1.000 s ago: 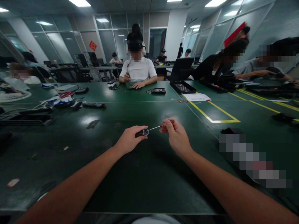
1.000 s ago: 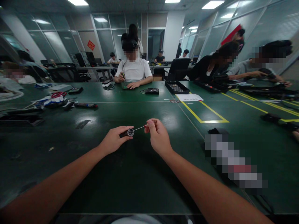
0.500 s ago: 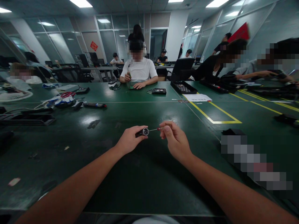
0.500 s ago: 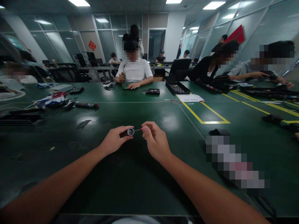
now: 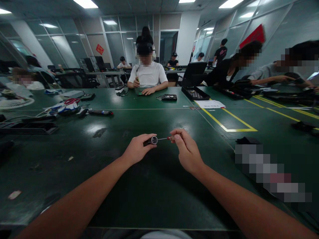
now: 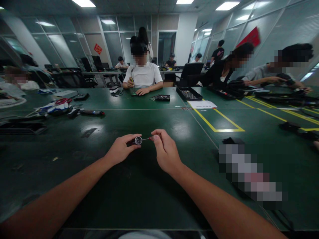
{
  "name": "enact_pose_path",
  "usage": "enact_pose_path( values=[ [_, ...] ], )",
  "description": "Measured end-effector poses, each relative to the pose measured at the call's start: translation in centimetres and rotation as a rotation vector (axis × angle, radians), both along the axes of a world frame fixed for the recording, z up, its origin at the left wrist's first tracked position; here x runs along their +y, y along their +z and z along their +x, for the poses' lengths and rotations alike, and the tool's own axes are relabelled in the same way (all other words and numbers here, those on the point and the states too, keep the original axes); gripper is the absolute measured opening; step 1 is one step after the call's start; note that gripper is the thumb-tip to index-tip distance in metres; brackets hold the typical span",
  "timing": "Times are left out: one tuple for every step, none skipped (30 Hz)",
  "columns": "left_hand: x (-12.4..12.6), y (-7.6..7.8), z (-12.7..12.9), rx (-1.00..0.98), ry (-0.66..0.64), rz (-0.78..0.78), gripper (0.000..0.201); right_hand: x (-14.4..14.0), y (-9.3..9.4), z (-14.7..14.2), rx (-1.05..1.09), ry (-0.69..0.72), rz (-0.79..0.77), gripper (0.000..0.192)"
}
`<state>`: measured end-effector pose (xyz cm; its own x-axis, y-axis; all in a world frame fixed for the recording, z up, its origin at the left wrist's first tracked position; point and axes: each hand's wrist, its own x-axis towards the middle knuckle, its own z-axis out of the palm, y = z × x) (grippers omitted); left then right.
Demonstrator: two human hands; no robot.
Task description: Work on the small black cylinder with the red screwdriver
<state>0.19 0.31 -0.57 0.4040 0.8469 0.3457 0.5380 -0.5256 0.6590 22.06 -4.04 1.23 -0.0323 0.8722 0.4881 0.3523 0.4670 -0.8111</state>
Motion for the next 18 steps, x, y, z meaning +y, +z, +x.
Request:
enact_pose_path(
  values=[
    [0.00,0.00,0.00,0.000,0.000,0.001,0.043,-0.02,0.14,-0.01,-0.007,-0.005,-0.006,0.028],
    [-0.01,0.00,0.00,0.000,-0.001,0.000,0.043,-0.04,0.29,-0.03,-0.014,-0.015,-0.009,0.030],
    [-0.02,-0.02,0.02,-0.001,-0.004,-0.001,0.043,-0.06,0.43,-0.04,-0.024,-0.027,-0.007,0.033],
    [-0.03,-0.04,0.03,-0.003,-0.008,-0.004,0.042,-0.07,0.54,-0.06,-0.035,-0.040,-0.002,0.035],
    [-0.03,-0.06,0.06,-0.006,-0.013,-0.005,0.042,-0.09,0.64,-0.07,-0.047,-0.050,0.005,0.037],
    [-0.02,-0.09,0.07,-0.010,-0.019,-0.004,0.042,-0.10,0.70,-0.08,-0.058,-0.055,0.011,0.037],
    [-0.02,-0.11,0.09,-0.013,-0.025,-0.004,0.042,-0.11,0.73,-0.08,-0.067,-0.059,0.010,0.034],
    [-0.01,-0.13,0.09,-0.016,-0.028,-0.003,0.042,-0.12,0.73,-0.08,-0.073,-0.063,0.005,0.031],
    [0.00,-0.14,0.09,-0.018,-0.029,-0.003,0.042,-0.12,0.71,-0.07,-0.074,-0.066,0.001,0.028],
    [0.00,-0.13,0.08,-0.019,-0.027,-0.003,0.042,-0.10,0.66,-0.06,-0.071,-0.068,-0.001,0.026],
    [-0.01,-0.11,0.06,-0.020,-0.024,-0.002,0.041,-0.07,0.60,-0.05,-0.065,-0.067,-0.001,0.025],
    [-0.02,-0.09,0.05,-0.019,-0.020,-0.003,0.041,-0.04,0.53,-0.03,-0.061,-0.064,0.002,0.023],
    [-0.03,-0.07,0.05,-0.018,-0.018,-0.005,0.041,-0.01,0.47,-0.01,-0.059,-0.058,0.004,0.022],
    [-0.05,-0.06,0.05,-0.016,-0.015,-0.006,0.041,0.01,0.42,0.01,-0.058,-0.049,0.005,0.021],
    [-0.06,-0.06,0.06,-0.014,-0.013,-0.008,0.041,0.03,0.39,0.03,-0.057,-0.039,-0.001,0.022],
    [-0.08,-0.07,0.07,-0.014,-0.011,-0.009,0.041,0.04,0.38,0.04,-0.055,-0.034,-0.008,0.024],
    [-0.09,-0.09,0.08,-0.013,-0.010,-0.010,0.042,0.04,0.39,0.05,-0.051,-0.035,-0.011,0.026],
    [-0.10,-0.12,0.09,-0.013,-0.009,-0.010,0.042,0.03,0.42,0.05,-0.046,-0.041,-0.011,0.029]
  ],
)
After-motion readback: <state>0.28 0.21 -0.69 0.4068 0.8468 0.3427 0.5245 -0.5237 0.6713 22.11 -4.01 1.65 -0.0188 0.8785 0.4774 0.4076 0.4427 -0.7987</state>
